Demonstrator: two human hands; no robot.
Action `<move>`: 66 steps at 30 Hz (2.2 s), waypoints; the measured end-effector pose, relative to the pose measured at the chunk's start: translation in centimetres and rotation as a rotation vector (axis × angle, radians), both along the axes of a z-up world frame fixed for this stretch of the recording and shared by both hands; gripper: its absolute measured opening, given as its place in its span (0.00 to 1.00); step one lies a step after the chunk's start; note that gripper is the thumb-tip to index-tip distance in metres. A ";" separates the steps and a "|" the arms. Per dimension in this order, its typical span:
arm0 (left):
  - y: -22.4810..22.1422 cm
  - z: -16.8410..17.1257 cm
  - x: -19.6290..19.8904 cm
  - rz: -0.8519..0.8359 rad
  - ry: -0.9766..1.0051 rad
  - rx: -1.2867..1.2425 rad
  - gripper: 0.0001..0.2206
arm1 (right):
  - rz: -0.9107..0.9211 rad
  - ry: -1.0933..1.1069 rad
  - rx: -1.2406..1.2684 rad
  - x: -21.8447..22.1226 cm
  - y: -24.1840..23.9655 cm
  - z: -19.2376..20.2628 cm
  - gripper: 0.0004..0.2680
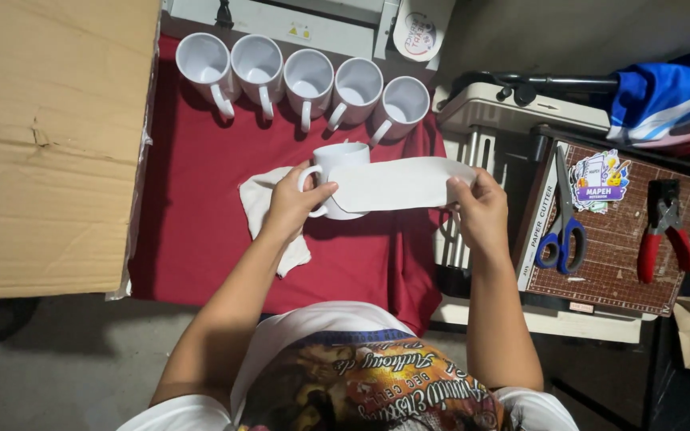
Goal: Unpacking ceramic mugs, wiping them with a cloth, and securing transfer paper to them using heat-resistant tape.
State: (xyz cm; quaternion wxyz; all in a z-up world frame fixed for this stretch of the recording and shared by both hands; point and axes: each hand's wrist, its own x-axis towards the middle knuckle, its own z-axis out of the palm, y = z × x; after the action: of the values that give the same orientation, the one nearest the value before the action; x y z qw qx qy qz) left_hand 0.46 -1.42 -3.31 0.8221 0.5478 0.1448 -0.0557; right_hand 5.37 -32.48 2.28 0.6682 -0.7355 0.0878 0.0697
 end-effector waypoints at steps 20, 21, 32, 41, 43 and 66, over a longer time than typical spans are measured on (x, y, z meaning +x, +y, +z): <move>-0.5 3.6 -0.4 -0.006 -0.060 -0.261 0.27 | 0.034 -0.566 -0.312 1.5 7.2 0.9 0.26; -0.5 3.4 -0.4 -0.004 -0.058 -0.271 0.26 | 0.054 -0.693 -0.314 1.4 7.6 1.0 0.28; -0.9 6.2 -0.4 -0.007 -0.117 -0.247 0.29 | 0.274 -0.506 -0.409 -3.6 9.3 2.6 0.24; -0.3 5.5 -0.6 -0.107 -0.117 -0.061 0.29 | 0.429 -0.334 -0.101 -3.0 8.7 3.8 0.34; -0.3 5.9 -0.6 -0.110 -0.146 -0.004 0.24 | 0.462 -0.340 -0.044 -3.0 8.2 3.4 0.35; -1.5 0.2 -0.6 -0.090 -0.027 -0.586 0.18 | 0.337 -0.221 0.135 -3.5 8.6 3.8 0.37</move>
State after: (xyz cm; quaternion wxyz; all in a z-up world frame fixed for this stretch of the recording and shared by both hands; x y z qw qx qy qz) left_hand -0.10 -2.90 -3.15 0.9438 0.2936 0.0873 -0.1241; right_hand 1.91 -23.87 6.11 0.7005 -0.6964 -0.1153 0.1050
